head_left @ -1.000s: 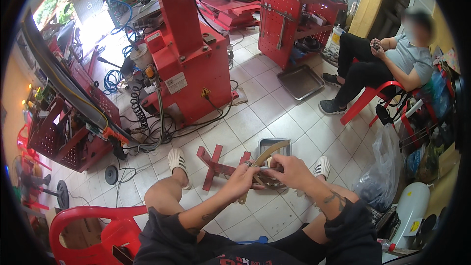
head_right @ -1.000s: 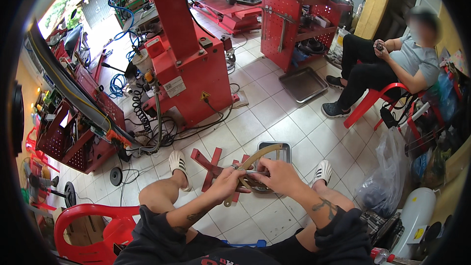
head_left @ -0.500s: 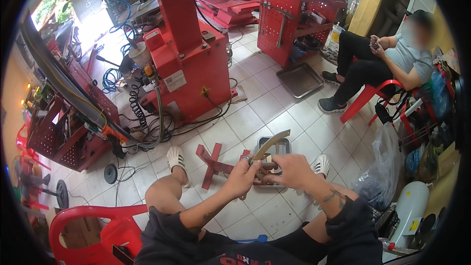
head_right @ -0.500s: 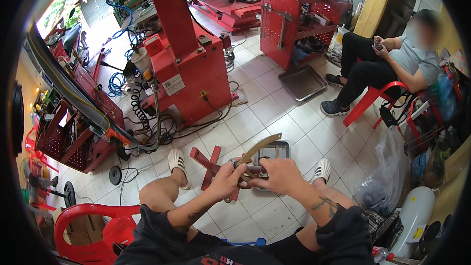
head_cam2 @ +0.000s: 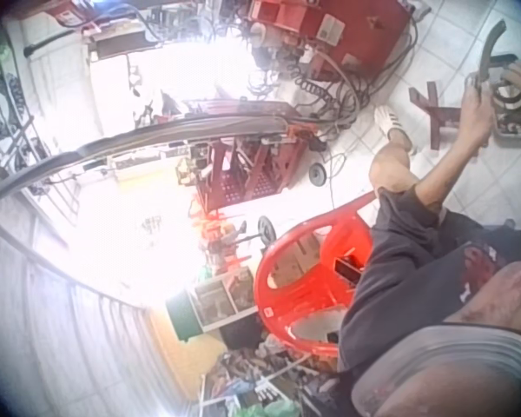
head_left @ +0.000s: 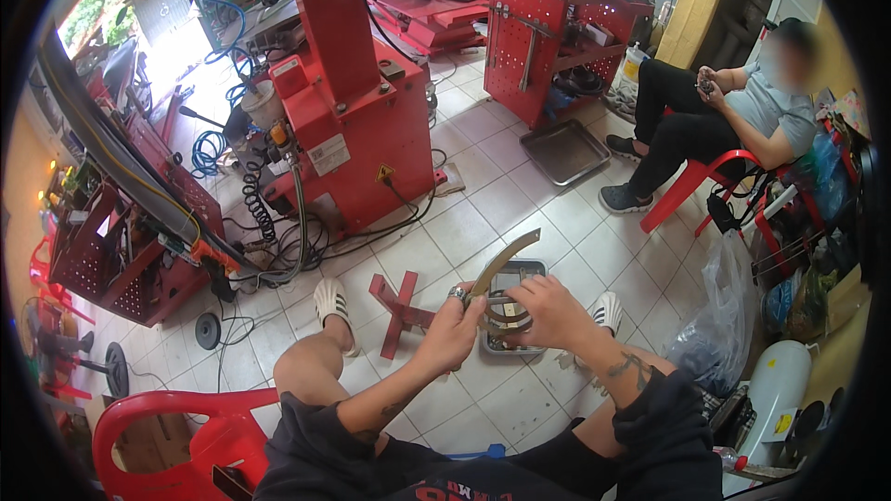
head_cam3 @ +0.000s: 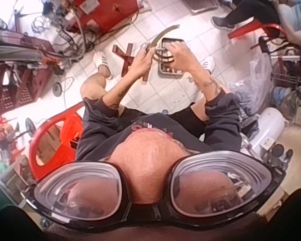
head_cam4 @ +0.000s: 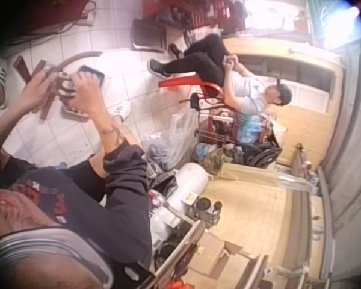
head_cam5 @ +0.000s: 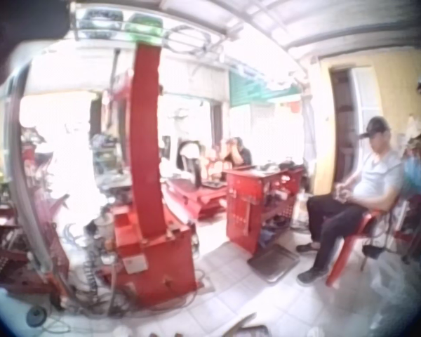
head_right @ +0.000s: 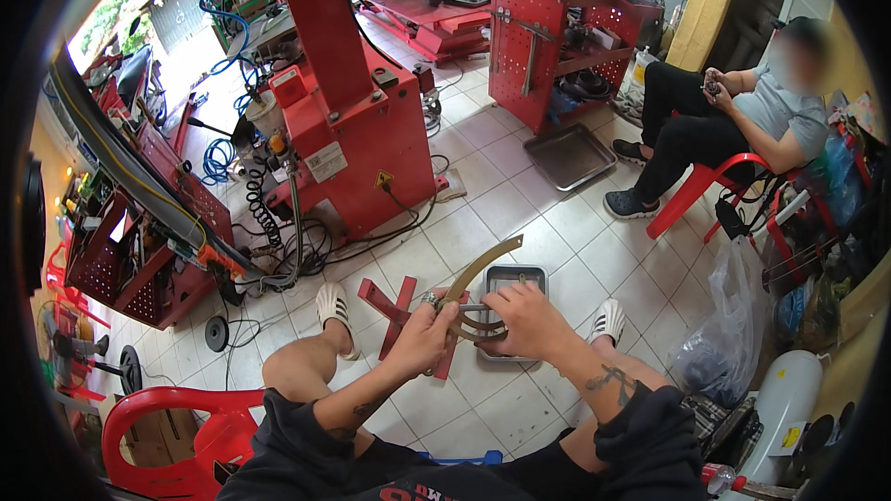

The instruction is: The person assembles a curved metal bracket with a bolt and nut, then attaches it to a red metal stand using a wrench. They tighten the fasteners and adjust the bracket's position on the stand.

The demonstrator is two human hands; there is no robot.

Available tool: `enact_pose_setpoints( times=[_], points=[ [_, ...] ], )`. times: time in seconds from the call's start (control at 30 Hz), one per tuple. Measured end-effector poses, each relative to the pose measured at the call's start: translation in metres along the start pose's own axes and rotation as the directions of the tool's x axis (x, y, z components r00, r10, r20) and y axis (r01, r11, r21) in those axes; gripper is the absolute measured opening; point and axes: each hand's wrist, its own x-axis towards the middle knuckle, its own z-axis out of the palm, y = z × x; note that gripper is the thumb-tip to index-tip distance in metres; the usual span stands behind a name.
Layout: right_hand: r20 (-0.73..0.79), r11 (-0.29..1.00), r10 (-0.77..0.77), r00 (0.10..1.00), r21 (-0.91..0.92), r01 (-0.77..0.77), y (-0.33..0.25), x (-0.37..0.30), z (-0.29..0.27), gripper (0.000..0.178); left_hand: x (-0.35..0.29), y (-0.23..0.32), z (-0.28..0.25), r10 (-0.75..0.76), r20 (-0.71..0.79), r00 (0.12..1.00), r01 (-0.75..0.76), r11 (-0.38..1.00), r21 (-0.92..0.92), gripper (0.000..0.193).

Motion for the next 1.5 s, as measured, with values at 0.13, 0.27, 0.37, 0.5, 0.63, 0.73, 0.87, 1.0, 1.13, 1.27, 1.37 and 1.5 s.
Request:
enact_pose_setpoints(
  times=[0.13,0.27,0.37,0.5,0.63,0.73,0.87,1.0,1.13,1.27,1.37,1.5],
  points=[
    [0.006,0.999,-0.01,1.0,0.041,0.01,-0.001,0.002,-0.009,0.059,0.0,-0.006,0.002,0.034,-0.01,0.999,-0.034,0.998,-0.055,0.029],
    [0.005,0.997,-0.007,1.0,0.077,0.007,-0.001,0.0,-0.009,0.059,-0.004,0.003,0.001,0.025,0.005,1.0,-0.024,0.999,-0.027,0.031],
    [0.018,0.998,0.005,1.0,0.068,-0.006,-0.004,-0.003,-0.008,0.063,-0.006,0.005,-0.005,-0.016,-0.011,1.0,0.017,0.999,0.028,0.033],
    [-0.024,0.997,-0.017,1.0,0.073,0.019,0.011,-0.006,0.003,0.069,0.002,0.0,-0.009,-0.018,-0.01,1.0,0.018,0.999,0.04,0.032],
    [0.009,0.993,0.048,0.999,0.112,-0.048,-0.002,-0.012,0.002,0.058,-0.007,0.012,0.0,-0.162,0.004,0.987,0.154,0.936,-0.315,0.033],
    [0.045,0.987,0.138,0.989,0.08,-0.141,0.0,-0.007,-0.005,0.042,-0.001,0.017,-0.001,-0.222,0.048,0.974,0.225,0.921,-0.319,0.036],
    [-0.045,0.985,0.151,0.987,0.089,-0.147,-0.001,-0.006,-0.007,0.039,0.0,0.016,-0.001,-0.179,0.073,0.981,0.193,0.925,-0.327,0.04],
    [0.019,0.986,0.164,0.986,0.026,-0.164,-0.001,-0.005,-0.011,0.042,0.003,0.014,0.004,-0.174,0.036,0.984,0.177,0.942,-0.285,0.039],
    [0.062,0.982,0.176,0.982,0.054,-0.179,0.001,-0.005,-0.012,0.047,0.007,0.01,0.008,-0.231,0.042,0.972,0.232,0.912,-0.338,0.038],
    [0.019,0.985,0.157,0.987,0.075,-0.158,-0.002,-0.006,-0.011,0.053,0.005,0.013,0.007,-0.195,0.017,0.981,0.191,0.93,-0.315,0.038],
    [-0.09,0.987,0.155,0.984,0.065,-0.15,-0.006,-0.007,-0.007,0.053,0.005,0.013,0.004,-0.156,0.015,0.988,0.153,0.936,-0.317,0.038],
    [-0.24,0.996,0.059,0.969,-0.044,-0.071,-0.011,-0.005,0.0,0.051,0.004,0.012,0.002,-0.131,-0.001,0.991,0.121,0.919,-0.376,0.037]
  ],
)
